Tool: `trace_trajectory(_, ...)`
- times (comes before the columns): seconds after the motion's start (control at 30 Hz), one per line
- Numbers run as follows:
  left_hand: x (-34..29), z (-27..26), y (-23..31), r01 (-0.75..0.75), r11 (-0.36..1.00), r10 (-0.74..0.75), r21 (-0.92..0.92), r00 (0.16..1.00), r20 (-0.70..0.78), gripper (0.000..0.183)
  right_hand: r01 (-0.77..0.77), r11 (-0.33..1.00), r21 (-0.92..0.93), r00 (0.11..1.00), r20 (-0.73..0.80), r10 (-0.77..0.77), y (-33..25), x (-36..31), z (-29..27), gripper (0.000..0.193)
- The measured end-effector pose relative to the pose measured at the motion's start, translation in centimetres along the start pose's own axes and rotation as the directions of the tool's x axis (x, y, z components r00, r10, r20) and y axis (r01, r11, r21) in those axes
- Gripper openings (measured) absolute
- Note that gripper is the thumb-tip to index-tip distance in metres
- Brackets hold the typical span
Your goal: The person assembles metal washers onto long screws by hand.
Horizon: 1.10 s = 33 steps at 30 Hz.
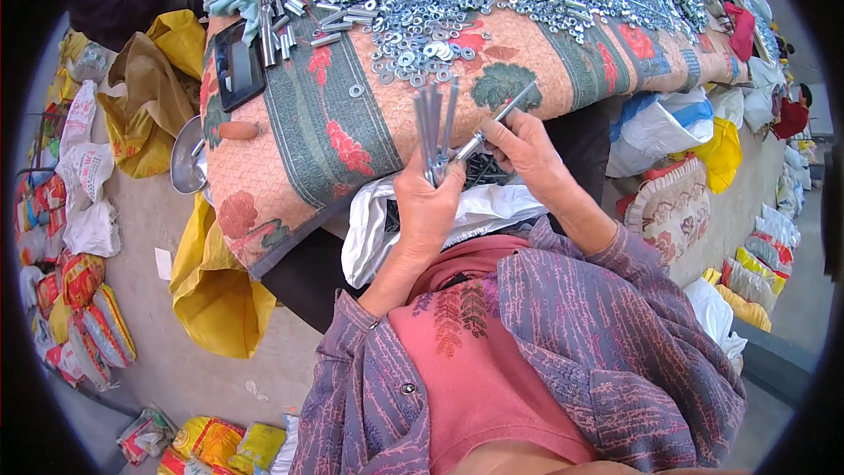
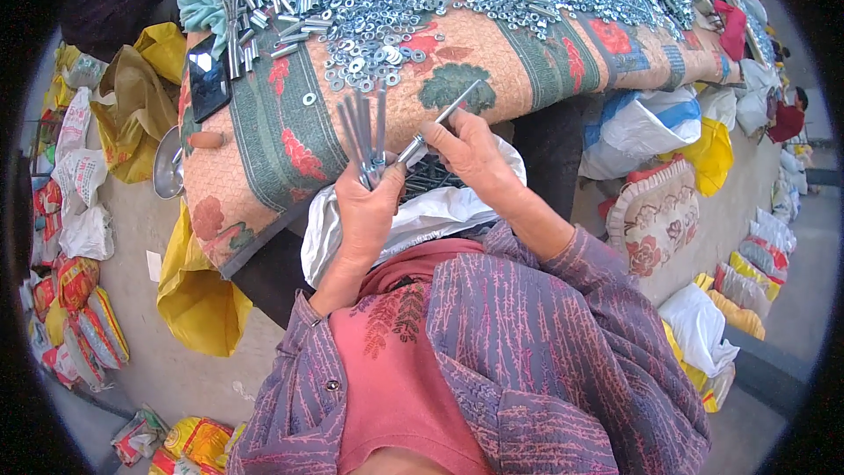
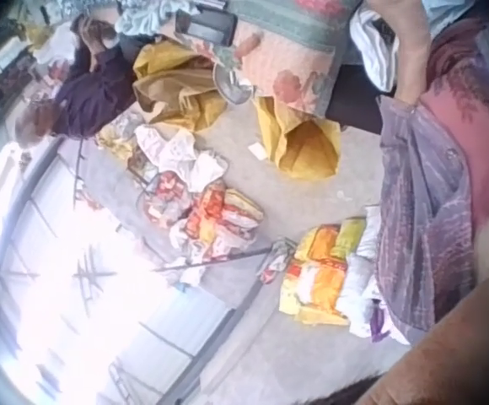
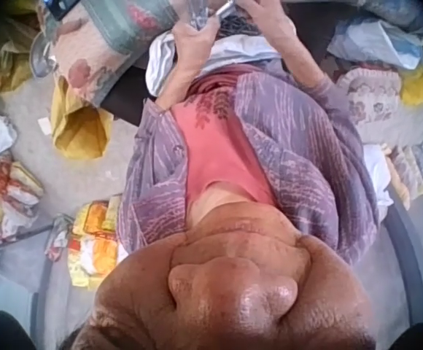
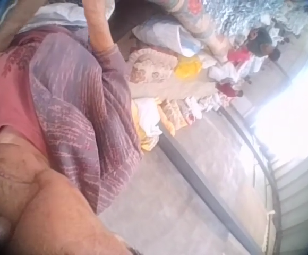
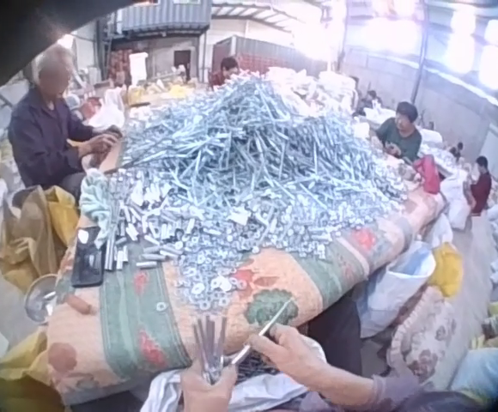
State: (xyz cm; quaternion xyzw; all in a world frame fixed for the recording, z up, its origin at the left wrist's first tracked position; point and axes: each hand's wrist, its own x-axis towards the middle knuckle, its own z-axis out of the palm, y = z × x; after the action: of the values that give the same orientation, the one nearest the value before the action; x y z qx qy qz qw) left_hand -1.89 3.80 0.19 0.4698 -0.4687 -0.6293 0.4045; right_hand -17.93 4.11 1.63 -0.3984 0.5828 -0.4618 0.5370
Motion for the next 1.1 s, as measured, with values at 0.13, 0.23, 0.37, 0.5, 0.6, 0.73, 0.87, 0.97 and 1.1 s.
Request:
trace_trajectory(0.13,-0.2,-0.3,-0.1,-0.24,0.902,0.275,0.359,0.96,-0.048,0.013,0.015,0.995,-0.095,0.994,-0.108,-0.025,0.3,-0.5,1.0,0.025)
trace_trajectory(0.23,-0.1,-1.4,1.0,-0.043,0.995,0.041,0.092,0.999,0.018,0.011,0.005,0.997,-0.078,1.0,-0.019,-0.007,-0.6,-0.6,-0.2,0.025)
trace_trajectory(0.37,0.2,-1.9,2.1,0.202,0.96,-0.195,-0.192,0.979,0.055,0.015,0.259,0.81,-0.526,0.966,0.143,-0.216,-1.3,2.3,-3.8,0.029)
trace_trajectory(0.5,0.8,-1.1,1.9,0.229,0.938,-0.203,-0.262,0.972,0.121,0.019,0.297,0.665,-0.686,0.919,0.017,-0.393,-3.3,6.9,-2.3,0.026)
trace_trajectory(0.6,1.6,-0.6,1.5,0.261,0.904,-0.22,-0.337,0.963,0.155,0.018,0.441,0.402,-0.803,0.771,0.11,-0.627,-1.5,10.4,-2.2,0.022)
trace_trajectory(0.73,2.8,-0.7,2.3,0.309,0.847,-0.26,-0.432,0.951,0.17,0.015,0.334,0.538,-0.774,0.886,0.063,-0.459,-2.5,10.2,-3.1,0.017)
trace_trajectory(0.87,3.0,-0.5,2.1,0.332,0.865,-0.289,-0.378,0.943,0.165,0.015,0.291,0.724,-0.625,0.95,0.097,-0.297,-3.5,10.1,-4.9,0.014)
trace_trajectory(0.97,2.9,-0.5,1.7,0.351,0.886,-0.318,-0.304,0.935,0.156,0.011,0.414,0.701,-0.58,0.905,0.174,-0.389,-3.6,10.9,-5.5,0.014)
trace_trajectory(1.1,2.6,-0.4,1.5,0.325,0.896,-0.301,-0.303,0.945,0.125,0.011,0.341,0.564,-0.752,0.887,0.059,-0.458,-3.5,11.6,-5.1,0.016)
